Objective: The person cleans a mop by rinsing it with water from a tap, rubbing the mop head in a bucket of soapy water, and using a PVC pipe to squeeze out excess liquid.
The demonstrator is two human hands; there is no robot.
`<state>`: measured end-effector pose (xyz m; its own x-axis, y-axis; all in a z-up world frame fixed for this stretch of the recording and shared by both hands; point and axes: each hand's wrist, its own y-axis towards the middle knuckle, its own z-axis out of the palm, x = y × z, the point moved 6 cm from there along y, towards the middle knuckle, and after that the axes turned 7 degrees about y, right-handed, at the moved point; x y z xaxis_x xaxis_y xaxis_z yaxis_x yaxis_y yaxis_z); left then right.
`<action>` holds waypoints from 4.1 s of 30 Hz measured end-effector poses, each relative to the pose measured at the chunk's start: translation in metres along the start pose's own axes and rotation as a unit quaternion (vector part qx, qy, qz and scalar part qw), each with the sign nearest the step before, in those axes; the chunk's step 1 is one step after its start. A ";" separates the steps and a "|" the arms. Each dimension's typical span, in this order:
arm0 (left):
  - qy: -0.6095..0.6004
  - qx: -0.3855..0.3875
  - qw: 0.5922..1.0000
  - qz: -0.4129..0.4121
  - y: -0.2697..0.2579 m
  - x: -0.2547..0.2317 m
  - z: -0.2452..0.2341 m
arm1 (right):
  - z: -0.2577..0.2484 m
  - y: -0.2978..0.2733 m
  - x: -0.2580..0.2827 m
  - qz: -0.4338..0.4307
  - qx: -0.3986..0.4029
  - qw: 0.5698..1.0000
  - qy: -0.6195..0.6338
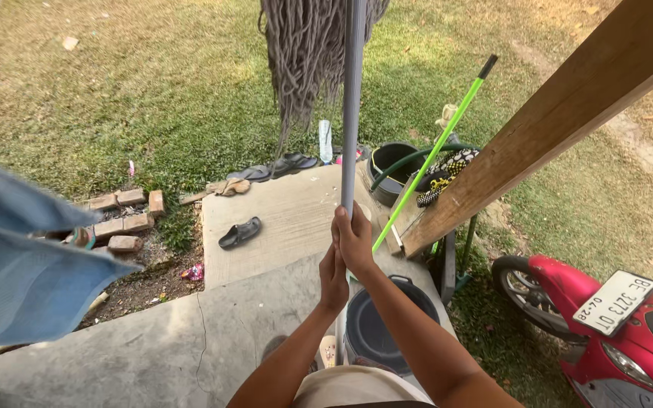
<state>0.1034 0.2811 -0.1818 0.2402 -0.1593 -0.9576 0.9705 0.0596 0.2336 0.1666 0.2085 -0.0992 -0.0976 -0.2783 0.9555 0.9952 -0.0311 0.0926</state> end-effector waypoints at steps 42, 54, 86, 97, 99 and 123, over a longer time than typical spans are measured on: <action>0.176 0.087 0.963 -0.185 0.399 0.187 -0.140 | 0.051 0.378 -0.195 0.025 -0.318 0.942 0.105; 0.394 0.138 0.876 -0.243 0.403 0.225 -0.140 | -0.045 0.430 -0.259 0.114 -0.343 0.905 0.224; 0.061 0.415 0.798 -0.433 0.663 0.476 0.003 | -0.124 0.553 -0.419 0.188 -0.446 0.872 -0.070; 0.129 0.386 0.826 -0.390 0.674 0.513 0.013 | -0.148 0.550 -0.434 0.213 -0.495 0.843 0.004; 0.162 0.379 0.819 -0.399 0.676 0.521 0.016 | -0.159 0.545 -0.443 0.235 -0.470 0.851 0.020; 0.344 0.391 0.823 -0.226 0.680 0.702 0.099 | -0.394 0.500 -0.720 0.591 -0.238 0.687 -0.349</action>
<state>0.9343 0.1124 -0.6788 0.0446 0.6209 -0.7826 0.7382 -0.5483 -0.3930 0.7330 0.0152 -0.8517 0.9691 0.1434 0.2007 0.2466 -0.5363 -0.8072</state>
